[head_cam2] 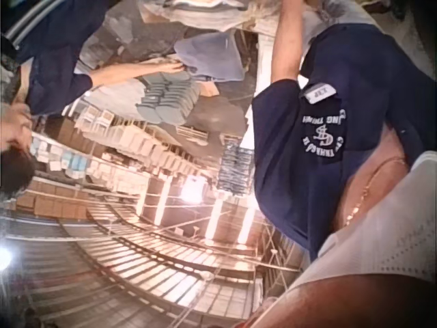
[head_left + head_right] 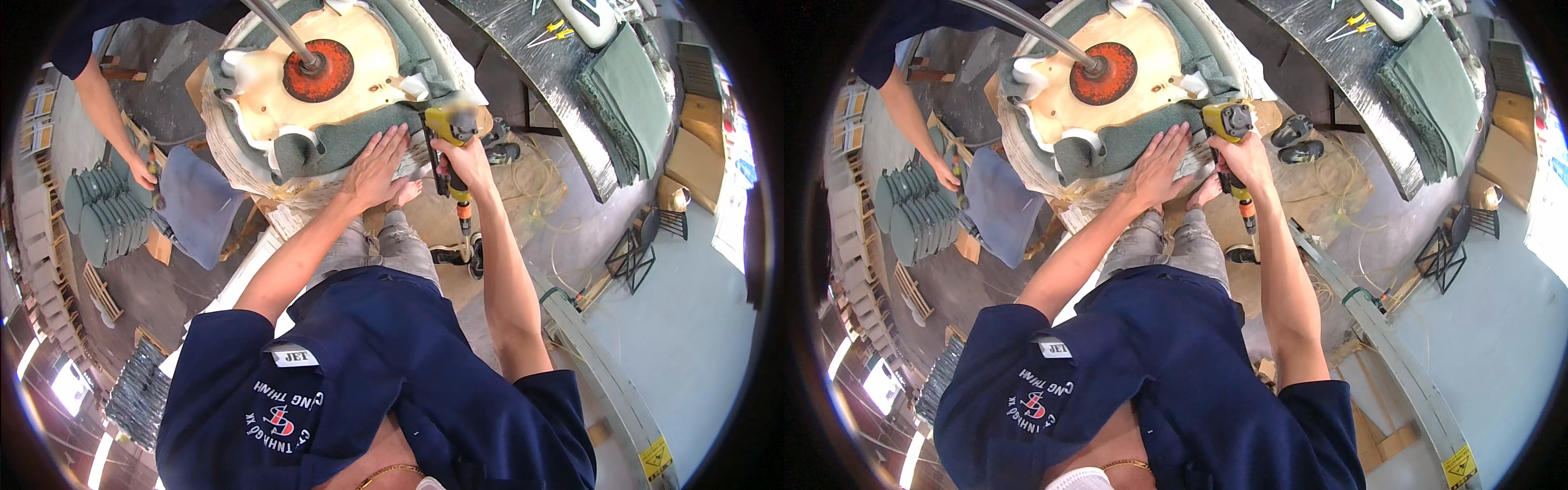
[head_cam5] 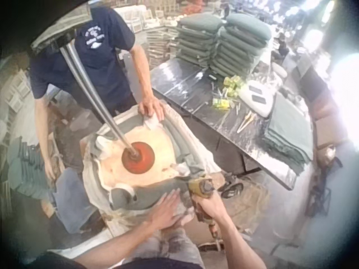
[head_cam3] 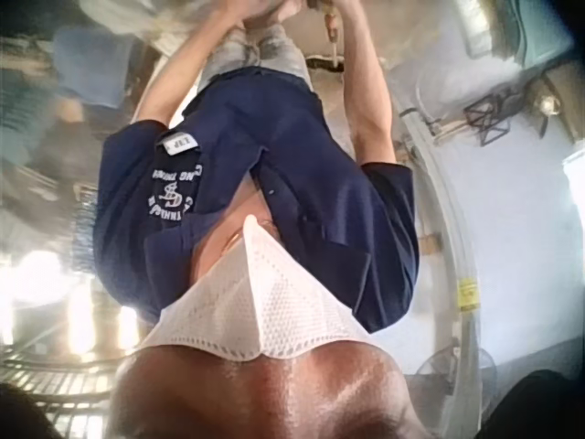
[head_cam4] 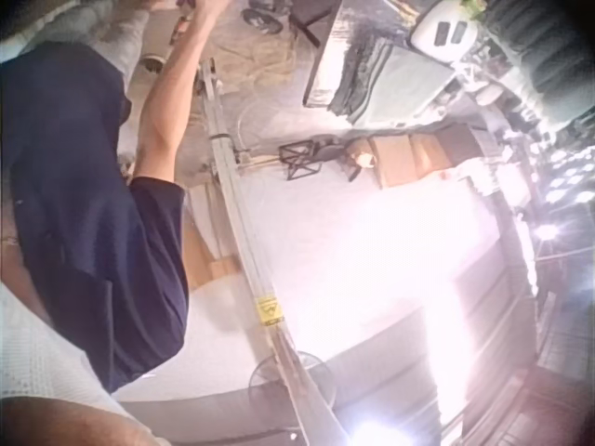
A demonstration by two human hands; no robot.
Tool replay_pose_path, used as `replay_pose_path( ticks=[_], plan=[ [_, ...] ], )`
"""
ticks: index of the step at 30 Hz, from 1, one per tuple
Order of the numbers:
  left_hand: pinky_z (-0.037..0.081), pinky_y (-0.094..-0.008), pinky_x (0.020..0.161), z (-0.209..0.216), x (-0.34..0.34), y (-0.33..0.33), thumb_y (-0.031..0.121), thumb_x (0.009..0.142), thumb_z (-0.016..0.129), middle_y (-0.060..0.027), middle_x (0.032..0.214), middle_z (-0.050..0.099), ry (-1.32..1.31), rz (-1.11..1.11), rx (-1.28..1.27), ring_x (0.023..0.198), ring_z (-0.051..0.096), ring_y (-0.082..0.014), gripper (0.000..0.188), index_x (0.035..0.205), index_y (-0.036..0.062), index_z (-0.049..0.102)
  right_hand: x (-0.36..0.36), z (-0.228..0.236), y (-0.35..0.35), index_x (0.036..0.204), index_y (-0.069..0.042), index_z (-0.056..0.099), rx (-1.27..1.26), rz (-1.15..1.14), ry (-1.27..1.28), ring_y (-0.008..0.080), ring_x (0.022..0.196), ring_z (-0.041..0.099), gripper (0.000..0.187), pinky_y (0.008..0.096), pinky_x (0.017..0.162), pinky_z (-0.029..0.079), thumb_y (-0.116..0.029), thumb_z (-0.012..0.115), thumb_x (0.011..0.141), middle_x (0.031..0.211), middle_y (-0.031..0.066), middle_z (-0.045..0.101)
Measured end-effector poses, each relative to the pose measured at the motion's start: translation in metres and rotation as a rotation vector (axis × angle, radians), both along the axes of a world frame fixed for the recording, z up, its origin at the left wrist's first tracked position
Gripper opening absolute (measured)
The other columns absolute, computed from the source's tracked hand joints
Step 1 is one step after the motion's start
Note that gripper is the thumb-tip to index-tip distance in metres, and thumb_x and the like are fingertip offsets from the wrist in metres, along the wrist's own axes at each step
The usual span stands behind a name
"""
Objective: The person assembles cushion covers by placing fabric and foam layers onto a circular fixture, then using a staple gun to secure the edges. They repeatedly flip the cushion, add layers, and staple the perimeter.
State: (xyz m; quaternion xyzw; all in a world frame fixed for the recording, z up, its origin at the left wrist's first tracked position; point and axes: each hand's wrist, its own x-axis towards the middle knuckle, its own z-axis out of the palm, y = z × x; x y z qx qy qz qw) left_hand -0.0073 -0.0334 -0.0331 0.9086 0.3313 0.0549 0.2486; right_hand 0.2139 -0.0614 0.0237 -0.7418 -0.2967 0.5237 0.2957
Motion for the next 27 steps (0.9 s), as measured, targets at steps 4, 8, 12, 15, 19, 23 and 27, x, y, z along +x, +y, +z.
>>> replay_pose_path(
  ticks=[4, 8, 12, 15, 19, 23, 27],
  plan=[
    [0.020, -0.0443, 0.128, 0.008, -0.001, 0.008, 0.039, 0.080, 0.081, -0.0222, 0.168, 0.023, 0.019, 0.023, -0.032, 0.157, 0.021, -0.0333, 0.104, 0.158, -0.0055, 0.028, -0.009, 0.008, 0.022, 0.083, 0.008, 0.070, -0.139, 0.161, -0.216, 0.0273, 0.065, 0.072, 0.041, 0.0382, 0.065, 0.055, -0.032, 0.071, 0.080, 0.070, 0.0183, 0.071],
    [0.020, -0.0450, 0.128, 0.012, 0.002, 0.012, 0.041, 0.078, 0.081, -0.0248, 0.167, 0.023, 0.078, 0.002, -0.058, 0.157, 0.021, -0.0357, 0.107, 0.156, -0.0090, 0.028, -0.025, 0.006, 0.025, 0.102, 0.006, 0.072, -0.072, 0.188, -0.419, 0.0466, 0.098, 0.070, 0.045, 0.0475, 0.088, 0.055, -0.035, 0.070, 0.081, 0.094, 0.0334, 0.070],
    [0.020, -0.0459, 0.128, 0.008, 0.015, 0.018, 0.043, 0.080, 0.078, -0.0270, 0.166, 0.024, 0.152, 0.015, -0.033, 0.156, 0.022, -0.0371, 0.105, 0.155, -0.0104, 0.028, -0.018, 0.000, 0.040, 0.099, 0.007, 0.072, -0.070, 0.268, -0.506, 0.0419, 0.091, 0.074, 0.046, 0.0459, 0.086, 0.056, -0.036, 0.070, 0.083, 0.089, 0.0311, 0.072],
    [0.020, -0.0463, 0.128, 0.009, 0.013, 0.019, 0.045, 0.081, 0.076, -0.0282, 0.165, 0.025, 0.105, 0.000, -0.022, 0.156, 0.022, -0.0388, 0.103, 0.154, -0.0109, 0.030, -0.004, 0.004, 0.051, 0.091, 0.008, 0.072, -0.157, 0.247, -0.371, 0.0276, 0.060, 0.070, 0.044, 0.0395, 0.066, 0.056, -0.035, 0.071, 0.082, 0.064, 0.0191, 0.068],
    [0.020, -0.0463, 0.128, 0.007, -0.011, 0.013, 0.043, 0.080, 0.078, -0.0285, 0.165, 0.025, 0.013, -0.050, -0.008, 0.155, 0.023, -0.0389, 0.103, 0.154, -0.0101, 0.031, 0.002, 0.000, 0.044, 0.090, 0.007, 0.071, -0.095, 0.271, -0.305, 0.0248, 0.057, 0.067, 0.042, 0.0381, 0.060, 0.053, -0.034, 0.072, 0.082, 0.063, 0.0165, 0.066],
    [0.021, -0.0462, 0.128, 0.011, -0.013, 0.015, 0.039, 0.078, 0.080, -0.0286, 0.165, 0.025, 0.041, -0.036, -0.059, 0.155, 0.023, -0.0394, 0.104, 0.154, -0.0098, 0.030, -0.012, 0.009, 0.039, 0.095, 0.006, 0.072, -0.071, 0.332, -0.327, 0.0254, 0.057, 0.067, 0.043, 0.0384, 0.063, 0.054, -0.035, 0.072, 0.083, 0.066, 0.0176, 0.068],
    [0.020, -0.0461, 0.128, 0.014, -0.014, 0.021, 0.037, 0.076, 0.082, -0.0291, 0.164, 0.025, 0.055, -0.079, -0.097, 0.155, 0.023, -0.0402, 0.106, 0.155, -0.0101, 0.029, -0.022, 0.010, 0.036, 0.097, 0.005, 0.073, -0.017, 0.358, -0.440, 0.0272, 0.058, 0.069, 0.043, 0.0376, 0.066, 0.055, -0.036, 0.071, 0.082, 0.067, 0.0182, 0.069]
  ],
)
